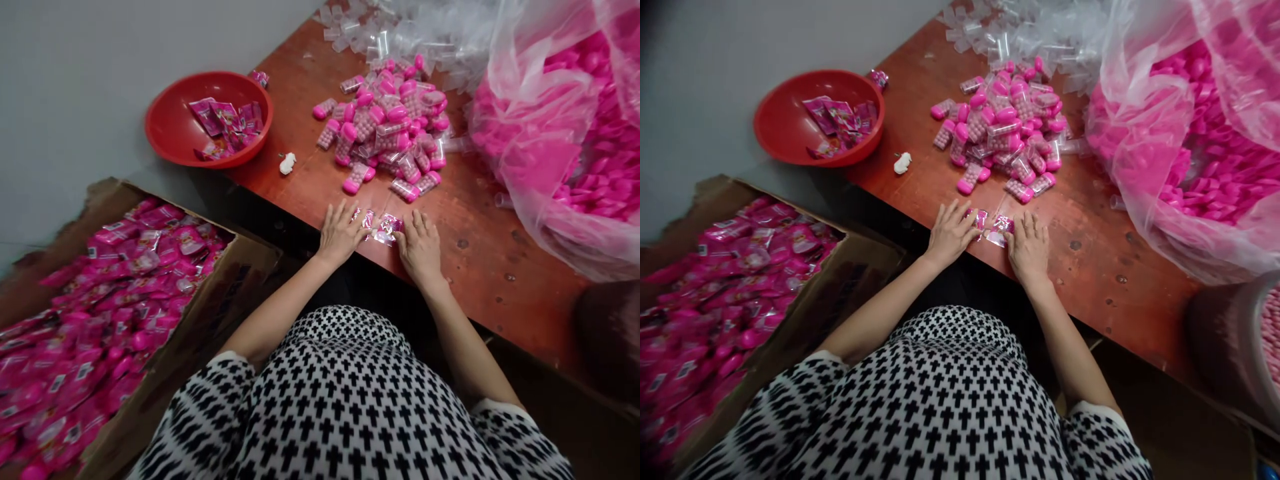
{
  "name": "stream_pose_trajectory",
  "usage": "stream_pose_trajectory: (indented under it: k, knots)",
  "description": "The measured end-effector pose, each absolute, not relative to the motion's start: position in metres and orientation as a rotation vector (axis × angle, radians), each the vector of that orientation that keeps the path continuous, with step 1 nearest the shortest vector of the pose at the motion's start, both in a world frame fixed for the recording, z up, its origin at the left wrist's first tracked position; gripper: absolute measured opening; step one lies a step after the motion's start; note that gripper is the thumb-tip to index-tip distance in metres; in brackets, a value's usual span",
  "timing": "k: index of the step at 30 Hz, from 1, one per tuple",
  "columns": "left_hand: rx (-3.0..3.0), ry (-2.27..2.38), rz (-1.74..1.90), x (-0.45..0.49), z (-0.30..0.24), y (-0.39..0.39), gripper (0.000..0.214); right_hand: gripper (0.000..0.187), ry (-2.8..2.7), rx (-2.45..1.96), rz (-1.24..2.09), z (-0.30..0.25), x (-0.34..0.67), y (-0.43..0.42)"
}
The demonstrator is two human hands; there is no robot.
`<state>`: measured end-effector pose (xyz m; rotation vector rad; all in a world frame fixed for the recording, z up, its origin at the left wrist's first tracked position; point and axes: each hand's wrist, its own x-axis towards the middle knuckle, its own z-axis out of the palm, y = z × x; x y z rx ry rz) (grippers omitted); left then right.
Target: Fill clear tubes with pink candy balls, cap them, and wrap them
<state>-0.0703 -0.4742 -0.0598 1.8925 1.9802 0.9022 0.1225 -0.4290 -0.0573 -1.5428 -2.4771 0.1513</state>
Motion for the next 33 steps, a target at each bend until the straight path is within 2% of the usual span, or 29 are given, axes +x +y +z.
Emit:
stream_pose_trajectory:
  k: [8,15,18,24,33]
  knots:
    - [1.821,2.030,1.028,-0.071,-0.079,-0.470,0.022,0.049,-2.535,-1.582,0.204,-0.062,0.120,-0.424]
    - [1.790,2.047,1.089,-0.075,-0.078,-0.472,0.022,0.048,-2.600,-1.544,0.220,-0.060,0.099,-0.419]
    - [1.820,2.075,1.092,-0.082,-0.078,-0.478,0.026,0.047,-2.629,-1.464,0.256,-0.060,0.088,-0.408]
    - [1.768,2.152,1.218,-0.086,-0.084,-0.477,0.019,0.042,-2.473,-1.182,0.420,-0.060,0.081,-0.397]
    - [1.738,2.028,1.359,-0.100,-0.083,-0.475,0.020,0.027,-2.154,-0.912,0.633,-0.035,0.073,-0.432]
